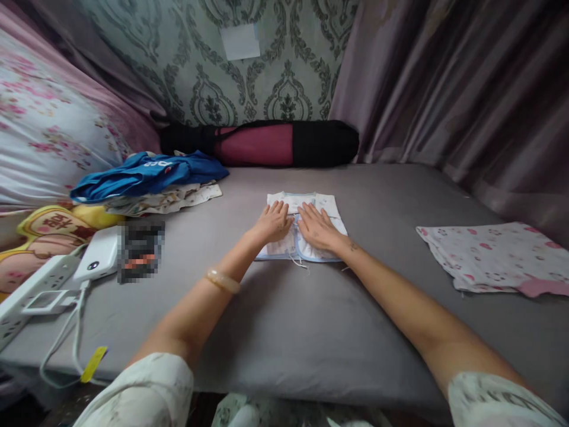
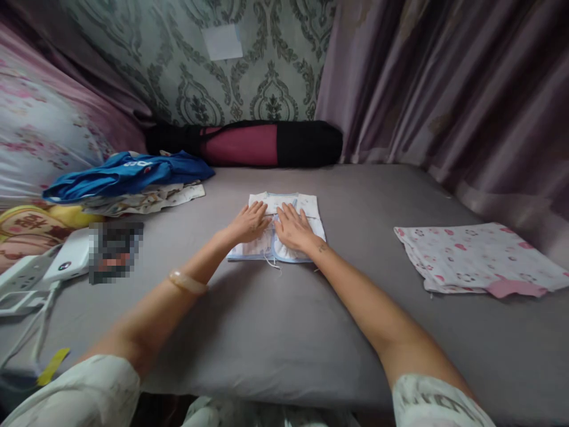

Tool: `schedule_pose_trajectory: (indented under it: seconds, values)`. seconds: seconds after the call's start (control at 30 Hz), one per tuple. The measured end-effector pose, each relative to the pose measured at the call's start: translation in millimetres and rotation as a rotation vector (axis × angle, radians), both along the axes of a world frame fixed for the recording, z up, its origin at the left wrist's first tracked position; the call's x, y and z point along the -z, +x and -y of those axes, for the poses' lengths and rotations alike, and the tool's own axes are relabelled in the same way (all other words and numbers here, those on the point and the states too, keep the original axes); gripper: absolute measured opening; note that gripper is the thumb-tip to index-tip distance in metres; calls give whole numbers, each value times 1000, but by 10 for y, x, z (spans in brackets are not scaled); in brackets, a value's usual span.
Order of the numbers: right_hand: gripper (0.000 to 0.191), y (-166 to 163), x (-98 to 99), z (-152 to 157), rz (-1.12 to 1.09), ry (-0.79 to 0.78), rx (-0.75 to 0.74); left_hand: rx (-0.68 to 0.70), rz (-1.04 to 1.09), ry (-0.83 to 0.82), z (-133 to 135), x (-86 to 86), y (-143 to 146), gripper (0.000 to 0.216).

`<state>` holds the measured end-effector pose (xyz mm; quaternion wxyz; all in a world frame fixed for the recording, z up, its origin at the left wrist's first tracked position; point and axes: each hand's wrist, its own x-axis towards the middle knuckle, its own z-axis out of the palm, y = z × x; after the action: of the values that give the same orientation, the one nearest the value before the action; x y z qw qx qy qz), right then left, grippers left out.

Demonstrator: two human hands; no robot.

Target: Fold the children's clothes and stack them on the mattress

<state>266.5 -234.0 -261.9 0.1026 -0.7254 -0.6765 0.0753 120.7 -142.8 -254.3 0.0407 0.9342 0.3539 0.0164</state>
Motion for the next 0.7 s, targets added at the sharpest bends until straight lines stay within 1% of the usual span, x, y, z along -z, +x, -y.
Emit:
schedule_pose_trajectory:
  seconds: [0.1,0.17,0.23,0.33,0.43,0.5,0.6,0.7]
  values:
    - [60,-122,91,209,40,-9,-55,18,-42,-8,222,126,-196,62]
    - [60,-172,149,247,61,1,-46,8,-45,7,301,210,-249,62]
    - [59,-190,174,232,72,10,-30,-1,-34,25,322,253,-253,62]
    - [58,-178,137,212,64,-6,-30,-6,-26,25,327,227,-241,62]
    - [59,-157,65,296,33,-31,-36,-6,-13,34,416,150,-275,64]
    - [59,-155,42,407,32,-25,-27,50,7,40,530,119,-324,64]
    - [59,-178,70,574,58,-21,-33,161,9,0,697,134,-390,62]
    - [58,-224,121,659,76,-14,-39,179,-24,-50,776,186,-406,60]
